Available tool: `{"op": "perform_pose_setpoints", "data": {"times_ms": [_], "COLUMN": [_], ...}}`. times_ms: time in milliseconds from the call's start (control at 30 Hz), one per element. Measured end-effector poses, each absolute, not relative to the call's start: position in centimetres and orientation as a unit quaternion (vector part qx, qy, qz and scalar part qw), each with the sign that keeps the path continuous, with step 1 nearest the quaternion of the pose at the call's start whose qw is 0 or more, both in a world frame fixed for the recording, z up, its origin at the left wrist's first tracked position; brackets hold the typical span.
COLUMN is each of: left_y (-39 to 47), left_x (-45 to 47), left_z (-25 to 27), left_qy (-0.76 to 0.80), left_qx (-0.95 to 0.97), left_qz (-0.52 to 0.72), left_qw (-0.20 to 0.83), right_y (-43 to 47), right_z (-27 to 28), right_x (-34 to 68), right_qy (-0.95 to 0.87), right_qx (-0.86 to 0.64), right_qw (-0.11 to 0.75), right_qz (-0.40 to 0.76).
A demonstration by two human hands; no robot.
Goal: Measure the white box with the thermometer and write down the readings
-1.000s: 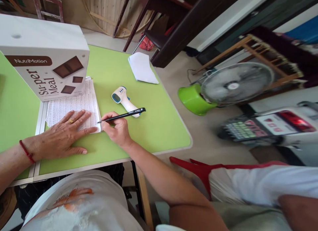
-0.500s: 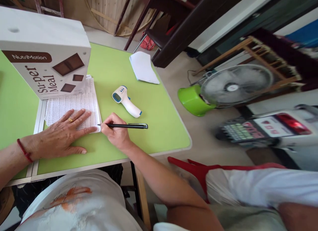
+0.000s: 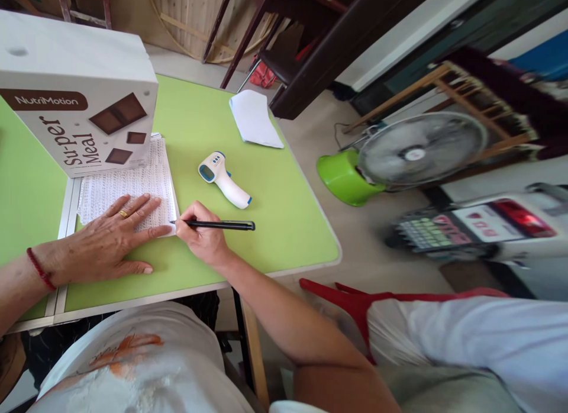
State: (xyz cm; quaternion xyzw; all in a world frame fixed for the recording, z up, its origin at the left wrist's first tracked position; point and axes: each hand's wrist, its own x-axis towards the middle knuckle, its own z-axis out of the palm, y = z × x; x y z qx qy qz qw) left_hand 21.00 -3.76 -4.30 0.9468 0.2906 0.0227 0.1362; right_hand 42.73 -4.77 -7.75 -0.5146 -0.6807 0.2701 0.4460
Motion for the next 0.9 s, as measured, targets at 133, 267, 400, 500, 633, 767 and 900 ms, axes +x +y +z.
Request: {"op": "perform_pose_setpoints", "data": {"times_ms": [133,267,400,500,633,767,900], "left_y": [-3.7,-3.8,-3.9,-3.5,-2.5,-1.2,1.1], "left_x": [20.9,20.9,20.9,21.0,20.3,18.7,16.8], "left_z": [-4.3,-4.4,-4.5,-4.3,-2.6,-0.8,-1.7], "left_qy": [0.288,0.287,0.278,0.257,0.29,0.364,0.47], "left_qx": [0.948,0.947,0.952,0.957,0.886,0.714,0.663], "left_qz": [0.025,0.036,0.05,0.103,0.362,0.579,0.581], "left_qw": [0.137,0.138,0.116,0.086,-0.004,-0.153,-0.031], "right_y": [-4.8,-4.7,-4.8,-4.8,-4.0,-2.6,-1.7], "right_z": [-7.7,-7.7,-7.9,-8.0,-8.1,-8.5,-9.5], "right_x": [42.7,42.8,42.7,42.8,43.3,44.0,43.6], "right_qy": [-0.682,-0.687,-0.7,-0.697,-0.738,-0.798,-0.817], "right_qx": [-0.52,-0.512,-0.496,-0.492,-0.482,-0.455,-0.463], "right_qw": [0.438,0.442,0.447,0.471,0.463,0.395,0.341], "right_qz": [0.27,0.266,0.252,0.222,0.095,-0.015,-0.029]}}
